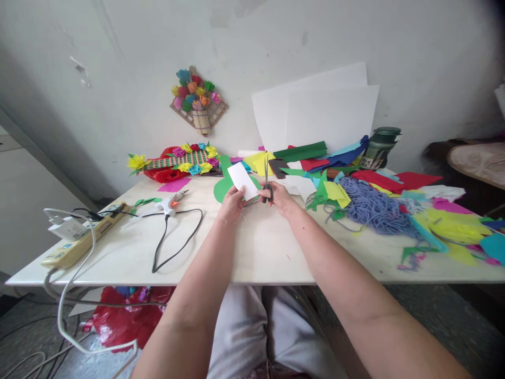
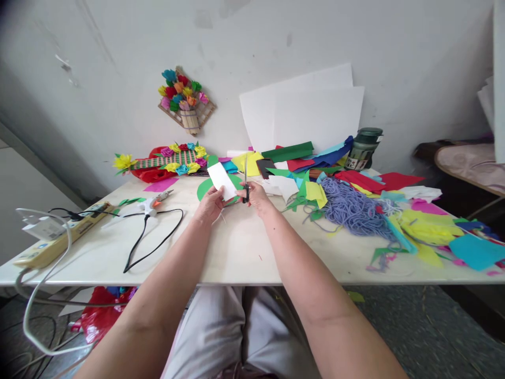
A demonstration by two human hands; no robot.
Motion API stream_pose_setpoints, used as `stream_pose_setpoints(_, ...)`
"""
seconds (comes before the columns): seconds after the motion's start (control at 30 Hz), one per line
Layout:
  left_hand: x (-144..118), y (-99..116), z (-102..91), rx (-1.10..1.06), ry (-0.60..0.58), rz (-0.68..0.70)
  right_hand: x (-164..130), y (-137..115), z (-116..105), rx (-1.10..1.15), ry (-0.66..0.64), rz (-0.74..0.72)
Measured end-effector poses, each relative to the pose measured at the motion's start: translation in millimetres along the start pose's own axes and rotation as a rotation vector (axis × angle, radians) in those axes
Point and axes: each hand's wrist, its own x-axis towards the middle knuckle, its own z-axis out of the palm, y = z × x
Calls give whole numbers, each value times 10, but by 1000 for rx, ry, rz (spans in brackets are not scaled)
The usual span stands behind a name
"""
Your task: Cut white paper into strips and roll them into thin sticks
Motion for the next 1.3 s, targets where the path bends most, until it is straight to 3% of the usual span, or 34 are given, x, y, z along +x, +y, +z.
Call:
stream_pose_setpoints(0.13, 3, -10, -10, 186, 3, 68, -9, -1, 20, -31, 103, 47)
stream_pose_setpoints(0.27, 55, -33, -34, 508, 107, 333, 6, -16, -14, 41, 180, 92)
stream_pose_setpoints(0.53, 57, 8, -23, 1151, 166, 794, 16, -48, -71, 155, -30, -14)
stream_pose_setpoints(0.7, 0, 65, 12, 1248, 247, 867, 15, -65, -101, 149, -101, -32)
stream_pose_setpoints(0.87, 49, 41, 11, 1059, 285, 798, 10, -53, -96, 28, -79, -79)
stream_pose_setpoints(0.93, 69, 24, 12, 834, 372, 655, 19, -36, -89, 9, -46, -102)
stream_pose_setpoints(1.0, 65, 15, 22, 582, 391, 412, 33, -16, -87, -1, -21, -124)
stream_pose_setpoints(1.07, 34, 8, 41, 401, 289, 166, 43, 0, -86, -20, -11, -148)
stream_pose_setpoints(1.13, -9, -1, 62, 327, 137, 18, 41, 6, -81, -49, -10, -177)
stream_pose_setpoints(1.2, -45, -14, 80, 311, 16, -64, 27, 2, -69, -86, -8, -196)
stream_pose_setpoints(1.3, -67, -25, 89, 277, -13, -87, 1, -12, -49, -126, -17, -176)
